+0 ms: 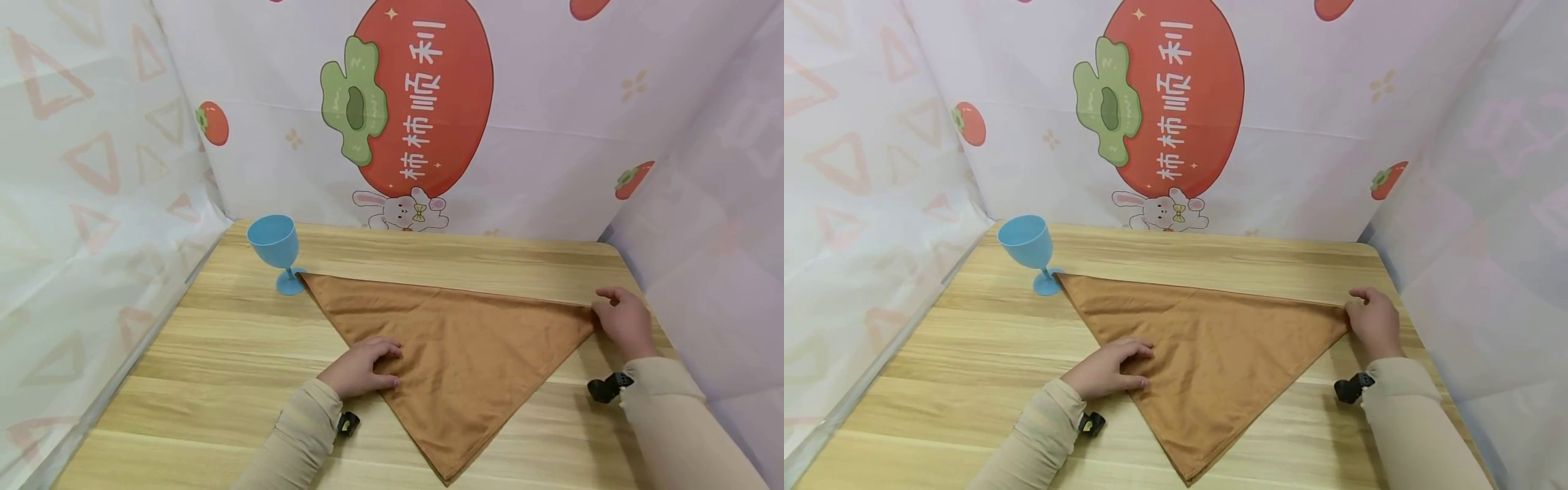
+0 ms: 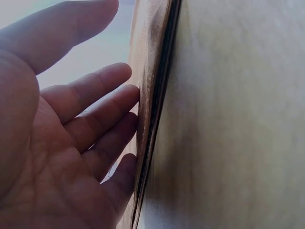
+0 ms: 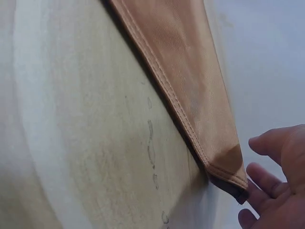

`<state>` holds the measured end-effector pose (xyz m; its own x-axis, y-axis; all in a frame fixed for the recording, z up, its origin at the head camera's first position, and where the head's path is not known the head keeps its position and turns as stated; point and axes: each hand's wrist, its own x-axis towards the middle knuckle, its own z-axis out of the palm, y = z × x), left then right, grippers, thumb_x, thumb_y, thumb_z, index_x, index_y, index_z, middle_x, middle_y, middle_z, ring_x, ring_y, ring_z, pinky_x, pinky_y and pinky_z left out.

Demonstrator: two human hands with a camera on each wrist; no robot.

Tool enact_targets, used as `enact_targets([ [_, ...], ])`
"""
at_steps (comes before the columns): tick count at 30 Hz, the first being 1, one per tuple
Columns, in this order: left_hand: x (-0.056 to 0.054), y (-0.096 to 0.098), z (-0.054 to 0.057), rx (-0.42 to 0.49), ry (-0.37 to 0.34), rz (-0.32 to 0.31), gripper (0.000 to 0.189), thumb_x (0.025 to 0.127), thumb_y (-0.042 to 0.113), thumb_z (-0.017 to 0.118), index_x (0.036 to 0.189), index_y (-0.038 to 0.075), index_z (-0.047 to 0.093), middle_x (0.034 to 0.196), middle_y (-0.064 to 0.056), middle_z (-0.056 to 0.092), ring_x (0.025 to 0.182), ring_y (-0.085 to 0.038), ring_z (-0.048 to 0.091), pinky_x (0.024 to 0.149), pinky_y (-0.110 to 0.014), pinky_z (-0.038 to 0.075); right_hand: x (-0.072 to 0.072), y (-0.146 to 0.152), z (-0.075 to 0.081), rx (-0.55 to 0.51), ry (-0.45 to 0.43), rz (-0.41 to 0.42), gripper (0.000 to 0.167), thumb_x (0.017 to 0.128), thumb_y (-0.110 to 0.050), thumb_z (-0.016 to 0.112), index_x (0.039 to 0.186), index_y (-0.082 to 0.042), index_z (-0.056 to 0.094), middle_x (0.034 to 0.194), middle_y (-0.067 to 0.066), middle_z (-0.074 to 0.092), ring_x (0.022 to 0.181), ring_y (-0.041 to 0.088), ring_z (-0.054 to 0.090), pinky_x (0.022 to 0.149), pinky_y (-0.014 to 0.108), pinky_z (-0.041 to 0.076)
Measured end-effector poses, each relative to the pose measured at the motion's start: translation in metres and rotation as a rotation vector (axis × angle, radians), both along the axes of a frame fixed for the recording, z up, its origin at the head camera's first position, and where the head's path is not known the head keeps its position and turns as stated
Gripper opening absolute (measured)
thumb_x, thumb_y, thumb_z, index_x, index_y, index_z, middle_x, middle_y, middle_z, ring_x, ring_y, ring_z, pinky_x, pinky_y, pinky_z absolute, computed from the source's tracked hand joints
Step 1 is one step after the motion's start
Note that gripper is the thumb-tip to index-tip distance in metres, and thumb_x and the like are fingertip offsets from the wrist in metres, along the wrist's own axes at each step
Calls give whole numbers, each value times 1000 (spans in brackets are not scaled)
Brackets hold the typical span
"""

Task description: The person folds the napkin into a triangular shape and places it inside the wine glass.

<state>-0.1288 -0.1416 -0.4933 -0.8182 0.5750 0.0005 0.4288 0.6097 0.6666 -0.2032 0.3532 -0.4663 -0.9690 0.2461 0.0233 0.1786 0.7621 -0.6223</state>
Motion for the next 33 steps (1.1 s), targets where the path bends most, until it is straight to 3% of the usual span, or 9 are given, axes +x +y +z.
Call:
enact_targets([
  [5, 1, -1, -1, 30, -28, 17, 39, 89, 28, 78, 122, 10, 66, 139, -7, 57, 133, -26, 50, 110, -45, 39, 5, -3, 1, -24, 43, -8, 44, 101, -20, 51, 134, 9, 53, 133, 36, 48, 121, 49, 45, 94, 57, 39],
  [8, 1, -3, -2, 57, -65, 37, 40, 90, 30, 77, 123, 11, 66, 139, -5, 58, 134, -25, 49, 111, -45, 38, 10, -8, 2, -34, 65, -19, 43, 101, -21, 54, 133, 8, 55, 129, 34, 52, 113, 45, 51, 84, 45, 45],
  [13, 4, -3, -2, 92, -93, 59, 39, 92, 31, 75, 125, 14, 65, 138, -2, 59, 134, -23, 49, 111, -45, 38, 23, -18, 6, -70, 74, -34, 43, 101, -25, 56, 132, 5, 58, 124, 27, 58, 92, 15, 56, 65, 18, 45],
  [16, 7, -2, 0, 126, -80, 56, 37, 92, 27, 75, 125, 13, 66, 136, -3, 60, 133, -24, 50, 110, -46, 38, 32, -26, 8, -85, 108, -23, 41, 101, -27, 60, 128, 3, 61, 117, 18, 64, 84, -1, 50, 64, 13, 44],
  [18, 9, -1, 2, 149, -69, 50, 36, 92, 25, 75, 124, 12, 66, 135, -2, 61, 132, -23, 51, 110, -46, 39, 38, -32, 9, -104, 139, -12, 38, 100, -27, 62, 124, 2, 64, 107, 4, 67, 81, -6, 48, 65, 12, 43],
  [21, 12, 0, 5, 184, -62, 43, 35, 93, 23, 75, 124, 11, 67, 131, -1, 63, 126, -23, 55, 106, -44, 43, 45, -45, 9, -148, 176, 7, 34, 99, -25, 65, 120, 2, 67, 92, -20, 62, 80, -9, 50, 65, 11, 43],
  [23, 14, 1, 6, 207, -75, 38, 33, 93, 22, 74, 123, 11, 67, 126, 1, 65, 118, -21, 59, 101, -41, 47, 52, -54, 9, -188, 191, 18, 32, 98, -23, 66, 118, 2, 67, 89, -28, 57, 80, -9, 51, 64, 11, 44],
  [26, 15, 3, 7, 244, -117, 33, 32, 94, 21, 73, 122, 9, 67, 120, 2, 66, 107, -21, 64, 92, -36, 52, 60, -68, 7, -236, 208, 30, 30, 97, -23, 68, 115, 2, 68, 89, -29, 58, 81, -7, 54, 65, 11, 45],
  [33, 15, 9, 4, 278, -145, 34, 31, 93, 18, 74, 121, 7, 67, 117, 0, 67, 103, -19, 65, 89, -33, 53, 73, -92, 5, -413, 233, 17, 28, 96, -18, 70, 113, 5, 67, 88, -24, 66, 83, -3, 59, 69, 11, 47],
])
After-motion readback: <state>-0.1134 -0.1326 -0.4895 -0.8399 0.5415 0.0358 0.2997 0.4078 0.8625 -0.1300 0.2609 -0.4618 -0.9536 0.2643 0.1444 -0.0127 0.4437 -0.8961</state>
